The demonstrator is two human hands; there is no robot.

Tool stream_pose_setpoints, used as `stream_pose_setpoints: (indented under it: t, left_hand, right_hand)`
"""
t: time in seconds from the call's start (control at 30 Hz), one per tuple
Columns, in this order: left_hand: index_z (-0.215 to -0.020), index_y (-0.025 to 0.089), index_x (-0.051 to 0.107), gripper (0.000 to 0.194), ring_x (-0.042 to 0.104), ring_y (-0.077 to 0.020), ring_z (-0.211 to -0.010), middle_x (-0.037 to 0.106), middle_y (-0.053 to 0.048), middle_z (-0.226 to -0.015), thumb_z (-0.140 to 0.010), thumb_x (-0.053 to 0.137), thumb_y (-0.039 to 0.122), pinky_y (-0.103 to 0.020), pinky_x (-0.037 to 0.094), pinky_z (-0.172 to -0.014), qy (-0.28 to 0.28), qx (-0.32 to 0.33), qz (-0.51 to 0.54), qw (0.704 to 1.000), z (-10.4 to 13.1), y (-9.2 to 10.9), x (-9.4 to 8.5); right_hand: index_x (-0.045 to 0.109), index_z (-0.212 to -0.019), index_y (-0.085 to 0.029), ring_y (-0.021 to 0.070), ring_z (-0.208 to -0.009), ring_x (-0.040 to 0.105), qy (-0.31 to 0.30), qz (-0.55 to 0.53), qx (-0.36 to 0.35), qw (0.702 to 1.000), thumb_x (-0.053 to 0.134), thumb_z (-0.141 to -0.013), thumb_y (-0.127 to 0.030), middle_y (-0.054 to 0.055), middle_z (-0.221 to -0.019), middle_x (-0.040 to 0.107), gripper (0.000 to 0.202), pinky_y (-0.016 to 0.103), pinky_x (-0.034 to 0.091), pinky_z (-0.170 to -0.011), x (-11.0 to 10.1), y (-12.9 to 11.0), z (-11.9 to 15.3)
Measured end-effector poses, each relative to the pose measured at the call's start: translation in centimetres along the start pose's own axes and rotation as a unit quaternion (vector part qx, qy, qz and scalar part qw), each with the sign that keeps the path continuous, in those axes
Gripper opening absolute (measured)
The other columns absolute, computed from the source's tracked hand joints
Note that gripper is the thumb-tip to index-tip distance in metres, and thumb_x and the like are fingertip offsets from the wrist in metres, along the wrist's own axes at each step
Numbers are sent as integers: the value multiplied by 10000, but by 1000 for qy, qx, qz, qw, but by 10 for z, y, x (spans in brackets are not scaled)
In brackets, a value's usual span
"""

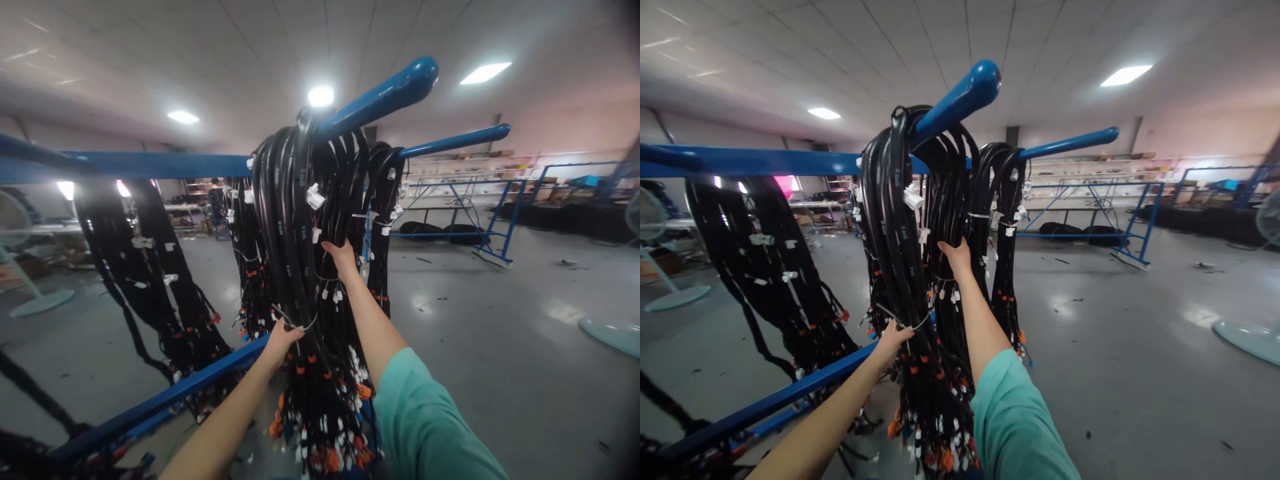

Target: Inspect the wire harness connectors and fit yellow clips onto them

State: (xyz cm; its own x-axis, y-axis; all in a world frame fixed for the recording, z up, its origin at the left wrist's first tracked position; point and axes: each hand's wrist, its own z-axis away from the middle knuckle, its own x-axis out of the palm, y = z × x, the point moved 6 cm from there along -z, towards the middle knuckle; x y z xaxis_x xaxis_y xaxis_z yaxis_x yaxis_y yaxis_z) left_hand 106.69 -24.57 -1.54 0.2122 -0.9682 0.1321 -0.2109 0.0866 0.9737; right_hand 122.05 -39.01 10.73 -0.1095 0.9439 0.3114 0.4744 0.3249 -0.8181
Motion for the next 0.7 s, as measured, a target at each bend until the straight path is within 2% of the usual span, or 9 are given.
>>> stream_pose_setpoints:
  t: [0.1,0.23,0.3,0.37,0.43,0.53,0.6,0.7]
  left_hand:
    - [-880,126,615,458,594,-256,-877,679,-83,-874,-494,725,346,-356,432,-840,30,26,-40,998,0,-4,-1]
    - [-948,132,582,523,571,-263,-933,658,-86,-942,-499,721,363,-355,412,-877,76,27,-58,995,5,-9,-6]
    - [-980,141,570,547,553,-272,-976,644,-82,-980,-497,726,345,-361,399,-902,75,14,-60,995,10,-5,-11]
    - [-1038,155,551,587,530,-280,-1027,621,-78,-1037,-498,726,307,-365,391,-914,62,8,-48,997,17,9,-19]
    - [-1114,188,513,653,496,-290,-1089,575,-76,-1117,-501,717,282,-367,387,-916,73,43,-30,996,23,37,-30]
    - [-1200,255,433,665,422,-284,-1195,464,-70,-1245,-591,683,350,-388,346,-971,143,193,-49,970,28,103,-40]
    - [-1256,253,365,736,373,-296,-1238,361,-87,-1329,-612,688,409,-438,310,-1006,169,282,-120,937,25,148,-30]
    - [-1323,258,263,982,269,-334,-1290,231,-107,-1405,-505,750,499,-512,254,-1038,174,343,-262,885,10,194,4]
  right_hand:
    - [576,-925,-161,191,-852,606,-7,-4,-2,1000,680,-572,-288,51,-930,665,390,347,462,-819,-2,1,-7]
    - [559,-956,-173,191,-877,603,-22,-14,6,1000,691,-579,-297,41,-952,659,418,356,464,-837,0,5,-10]
    - [552,-970,-179,194,-891,601,-40,-22,11,999,706,-576,-306,38,-963,655,442,360,464,-846,1,4,-9]
    - [545,-988,-185,193,-906,598,-79,-40,10,996,719,-574,-315,37,-980,650,467,355,464,-856,2,0,-7]
    - [543,-1002,-189,192,-904,599,-141,-57,22,988,727,-576,-330,38,-990,647,485,350,471,-850,2,-5,-7]
    - [539,-1047,-194,201,-903,600,-221,-48,62,972,706,-606,-398,55,-1029,633,514,362,491,-801,-4,-10,-18]
    - [503,-1120,-220,213,-962,582,-193,-31,44,980,656,-640,-484,63,-1112,597,568,376,494,-781,-17,-23,-43]
    - [418,-1215,-289,224,-1106,515,-76,-26,-89,993,526,-699,-614,48,-1239,515,619,413,472,-825,-36,-75,-100]
